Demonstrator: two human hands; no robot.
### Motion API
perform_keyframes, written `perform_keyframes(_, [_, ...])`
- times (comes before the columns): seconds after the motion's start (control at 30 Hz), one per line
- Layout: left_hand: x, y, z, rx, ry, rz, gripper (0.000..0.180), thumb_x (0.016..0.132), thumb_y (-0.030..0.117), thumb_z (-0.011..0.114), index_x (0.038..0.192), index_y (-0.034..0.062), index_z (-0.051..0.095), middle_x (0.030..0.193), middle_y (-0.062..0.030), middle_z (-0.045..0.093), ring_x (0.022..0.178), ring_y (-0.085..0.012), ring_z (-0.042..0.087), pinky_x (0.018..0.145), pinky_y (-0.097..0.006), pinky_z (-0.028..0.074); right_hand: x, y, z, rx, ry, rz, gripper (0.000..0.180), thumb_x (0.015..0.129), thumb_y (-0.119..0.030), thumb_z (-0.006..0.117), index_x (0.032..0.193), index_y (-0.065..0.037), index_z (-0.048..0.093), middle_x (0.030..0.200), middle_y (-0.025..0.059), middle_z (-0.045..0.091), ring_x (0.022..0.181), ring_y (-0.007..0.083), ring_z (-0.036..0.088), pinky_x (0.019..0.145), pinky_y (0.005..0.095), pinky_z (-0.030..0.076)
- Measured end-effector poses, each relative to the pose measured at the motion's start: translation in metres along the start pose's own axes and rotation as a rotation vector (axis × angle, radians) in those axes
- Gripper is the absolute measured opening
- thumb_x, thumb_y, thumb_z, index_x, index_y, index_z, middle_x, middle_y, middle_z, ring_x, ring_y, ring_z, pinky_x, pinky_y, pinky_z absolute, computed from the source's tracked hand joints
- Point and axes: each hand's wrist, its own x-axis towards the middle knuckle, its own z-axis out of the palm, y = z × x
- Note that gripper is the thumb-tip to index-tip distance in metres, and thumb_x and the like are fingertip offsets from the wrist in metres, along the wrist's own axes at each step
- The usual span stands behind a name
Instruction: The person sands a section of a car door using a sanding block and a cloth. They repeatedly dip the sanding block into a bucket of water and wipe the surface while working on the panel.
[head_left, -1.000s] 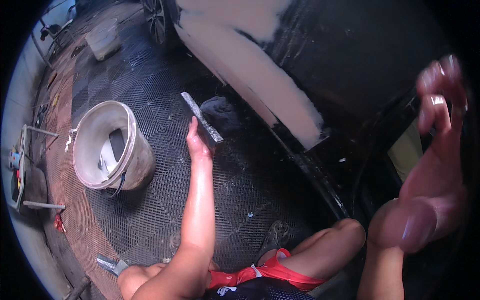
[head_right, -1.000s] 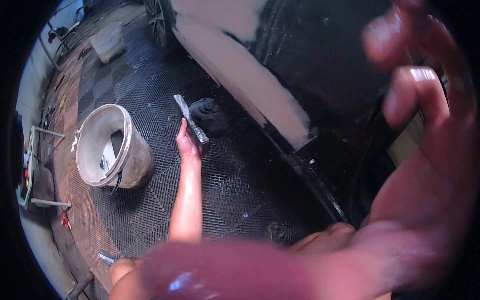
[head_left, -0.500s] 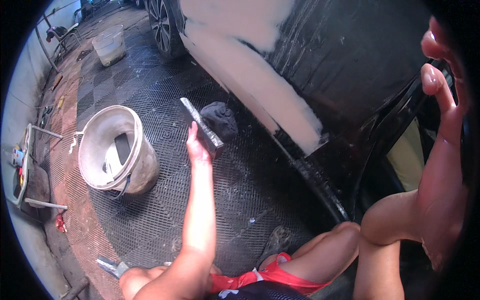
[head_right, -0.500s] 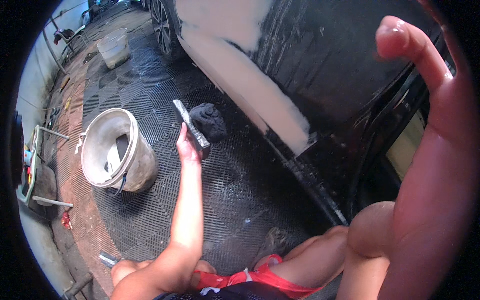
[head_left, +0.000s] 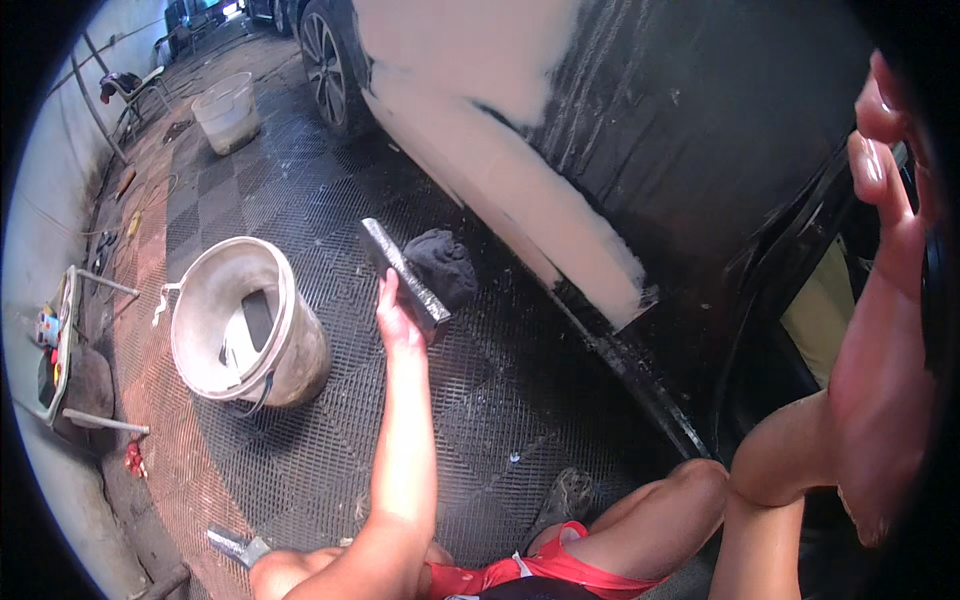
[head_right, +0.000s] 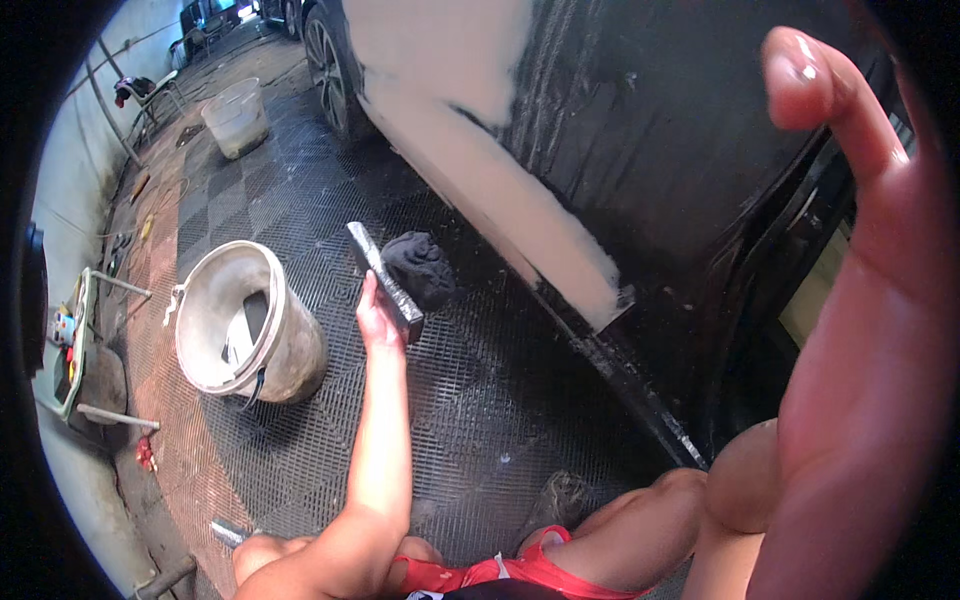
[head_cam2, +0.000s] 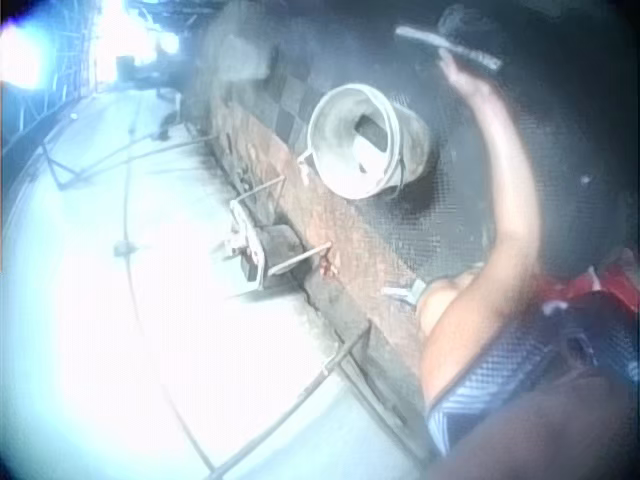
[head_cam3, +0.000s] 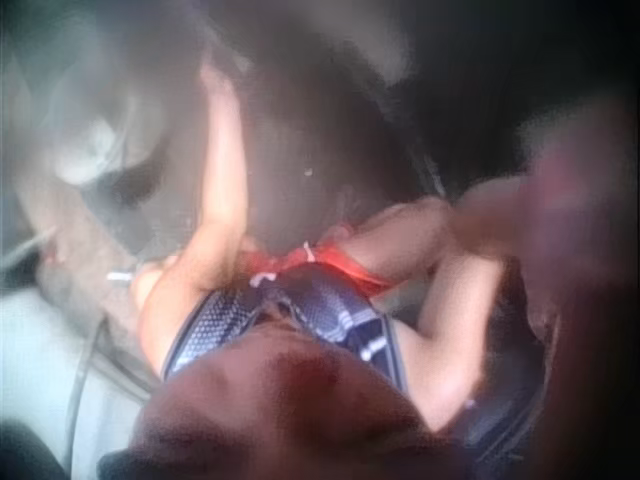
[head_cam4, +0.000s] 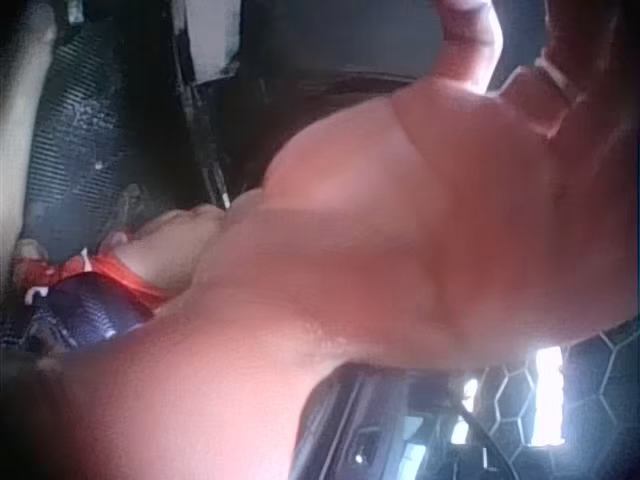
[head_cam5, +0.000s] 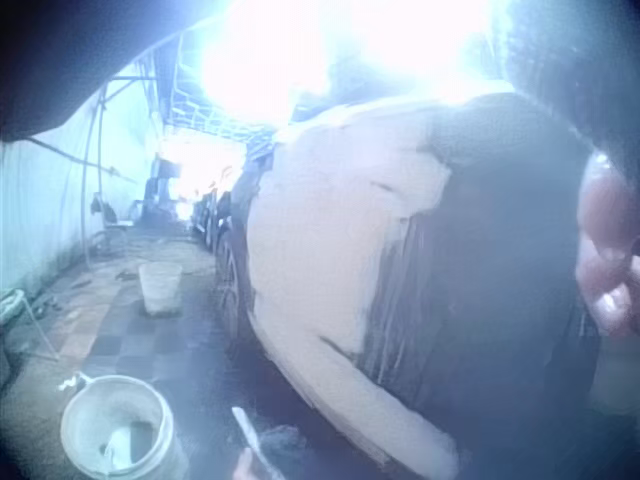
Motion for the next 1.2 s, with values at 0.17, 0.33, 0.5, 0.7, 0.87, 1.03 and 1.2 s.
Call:
perform_keyframes(0.17, [-0.022, -0.006, 0.048, -0.053, -0.019, -0.028, 0.034, 0.107, 0.027, 0.062, 0.133, 0.0055, 0.063, 0.128, -0.0115, 0.071, 0.122, -0.0273, 0.066, 0.110, -0.045, 0.051, -0.017, -0.047, -0.010, 0.087, -0.065, -0.097, 0.084, 0.080, -0.036, 0.089, 0.149, -0.002, 0.054, 0.138, 0.0223, 0.059, 0.130, 0.0367, 0.059, 0.112, 0.0465, 0.045])
perform_keyframes(0.33, [-0.021, -0.017, 0.055, -0.050, 0.035, -0.003, 0.026, 0.105, 0.026, 0.066, 0.124, 0.0078, 0.065, 0.117, -0.0066, 0.074, 0.112, -0.0231, 0.069, 0.103, -0.042, 0.054, -0.019, -0.075, -0.015, 0.191, -0.122, -0.137, 0.085, 0.079, -0.034, 0.090, 0.149, -0.002, 0.054, 0.138, 0.0220, 0.059, 0.130, 0.0363, 0.059, 0.112, 0.0460, 0.045])
perform_keyframes(0.5, [-0.032, -0.013, 0.059, -0.084, -0.018, -0.028, 0.034, 0.105, 0.024, 0.065, 0.135, 0.0079, 0.060, 0.124, -0.0069, 0.071, 0.117, -0.0228, 0.067, 0.106, -0.041, 0.053, -0.017, -0.091, -0.015, 0.402, -0.146, -0.093, 0.086, 0.078, -0.032, 0.092, 0.150, -0.002, 0.054, 0.138, 0.0217, 0.059, 0.130, 0.0358, 0.059, 0.112, 0.0455, 0.045])
perform_keyframes(0.7, [-0.052, -0.026, 0.103, -0.100, -0.120, -0.073, 0.049, 0.105, 0.016, 0.063, 0.151, 0.0092, 0.048, 0.126, -0.0076, 0.067, 0.112, -0.0222, 0.068, 0.101, -0.040, 0.056, -0.090, -0.110, 0.114, 0.925, -0.340, 0.438, 0.104, 0.082, -0.041, 0.091, 0.162, -0.004, 0.036, 0.154, 0.0261, 0.044, 0.143, 0.0385, 0.048, 0.118, 0.0453, 0.039])
perform_keyframes(0.87, [-0.095, -0.039, 0.169, -0.017, -0.286, -0.144, 0.057, 0.102, 0.009, 0.066, 0.155, 0.0037, 0.043, 0.130, -0.0055, 0.063, 0.118, -0.0171, 0.063, 0.106, -0.034, 0.050, -0.135, -0.120, 0.176, 1.853, -0.551, 1.348, 0.086, 0.096, -0.054, 0.074, 0.161, -0.012, 0.037, 0.161, 0.0158, 0.042, 0.144, 0.0328, 0.048, 0.113, 0.0626, 0.044])
perform_keyframes(1.03, [-0.108, -0.036, 0.188, 0.097, -0.405, -0.098, 0.067, 0.099, 0.004, 0.069, 0.158, 0.0009, 0.039, 0.139, -0.0077, 0.059, 0.125, -0.0163, 0.058, 0.111, -0.033, 0.046, -0.146, -0.115, 0.179, 2.171, -0.444, 1.410, 0.062, 0.101, -0.054, 0.066, 0.148, -0.016, 0.053, 0.145, 0.0064, 0.061, 0.136, 0.0248, 0.057, 0.110, 0.0626, 0.046])
perform_keyframes(1.2, [-0.105, -0.043, 0.186, 0.112, -0.433, -0.163, 0.073, 0.097, 0.003, 0.071, 0.161, -0.0002, 0.036, 0.145, -0.0082, 0.056, 0.130, -0.0174, 0.055, 0.114, -0.034, 0.042, -0.145, -0.112, 0.175, 2.026, -0.382, 1.478, 0.050, 0.106, -0.047, 0.062, 0.143, -0.015, 0.058, 0.137, 0.0040, 0.068, 0.128, 0.0228, 0.064, 0.108, 0.0611, 0.048])
